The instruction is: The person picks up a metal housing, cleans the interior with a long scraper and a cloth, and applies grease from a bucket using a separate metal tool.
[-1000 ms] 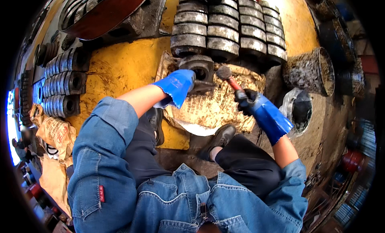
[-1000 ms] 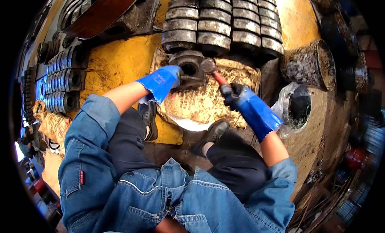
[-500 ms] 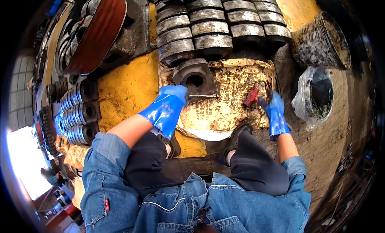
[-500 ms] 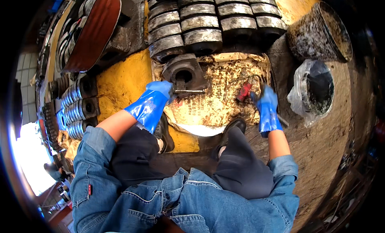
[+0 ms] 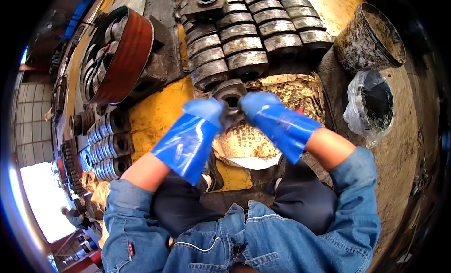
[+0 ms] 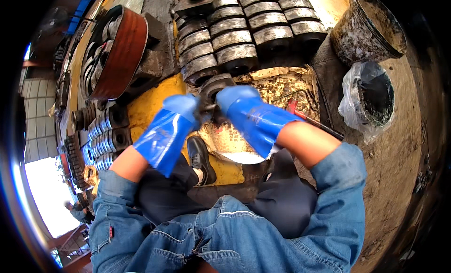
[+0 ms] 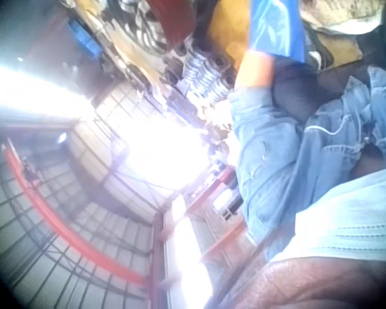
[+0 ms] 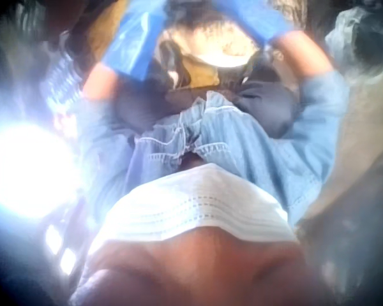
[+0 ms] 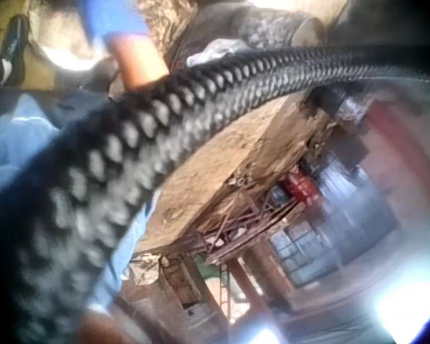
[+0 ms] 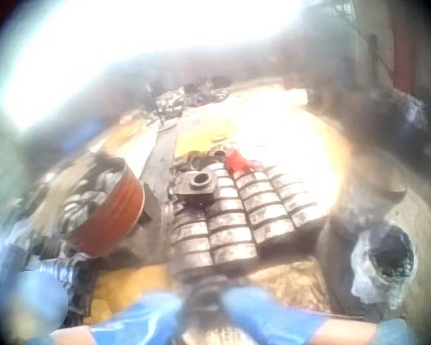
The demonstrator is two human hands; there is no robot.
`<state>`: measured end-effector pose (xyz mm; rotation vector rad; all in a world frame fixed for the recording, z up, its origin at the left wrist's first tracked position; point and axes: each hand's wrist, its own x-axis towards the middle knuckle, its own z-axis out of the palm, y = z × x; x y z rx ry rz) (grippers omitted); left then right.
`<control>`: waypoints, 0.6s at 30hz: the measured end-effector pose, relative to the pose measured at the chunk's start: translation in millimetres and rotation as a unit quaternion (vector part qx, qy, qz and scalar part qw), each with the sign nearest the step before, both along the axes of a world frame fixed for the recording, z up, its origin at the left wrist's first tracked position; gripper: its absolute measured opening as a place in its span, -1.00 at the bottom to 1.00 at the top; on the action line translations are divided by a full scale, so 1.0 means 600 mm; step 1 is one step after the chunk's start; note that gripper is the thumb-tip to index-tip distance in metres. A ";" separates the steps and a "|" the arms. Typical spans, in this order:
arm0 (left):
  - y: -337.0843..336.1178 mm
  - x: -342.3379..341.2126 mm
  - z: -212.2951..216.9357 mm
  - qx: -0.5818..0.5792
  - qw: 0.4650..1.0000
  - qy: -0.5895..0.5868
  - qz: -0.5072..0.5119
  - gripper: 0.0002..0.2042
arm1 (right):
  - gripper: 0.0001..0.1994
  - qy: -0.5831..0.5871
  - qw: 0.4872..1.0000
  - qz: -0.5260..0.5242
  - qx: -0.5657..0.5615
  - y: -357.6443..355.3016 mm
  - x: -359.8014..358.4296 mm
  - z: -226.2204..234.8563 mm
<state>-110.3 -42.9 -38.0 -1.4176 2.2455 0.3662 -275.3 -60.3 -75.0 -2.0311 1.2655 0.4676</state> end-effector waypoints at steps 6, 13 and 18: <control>0.008 0.119 0.075 -0.148 0.968 0.069 0.189 -0.76 | -0.75 -0.014 0.991 -0.046 -0.128 -0.109 -0.116 0.046; 0.004 0.148 0.004 -0.046 0.979 0.013 0.197 -0.66 | -0.81 -0.031 0.973 0.010 -0.227 -0.129 -0.067 -0.027; -0.071 0.127 -0.081 0.022 0.983 -0.074 0.164 -0.48 | -0.82 -0.041 0.985 -0.042 -0.163 -0.153 -0.087 -0.011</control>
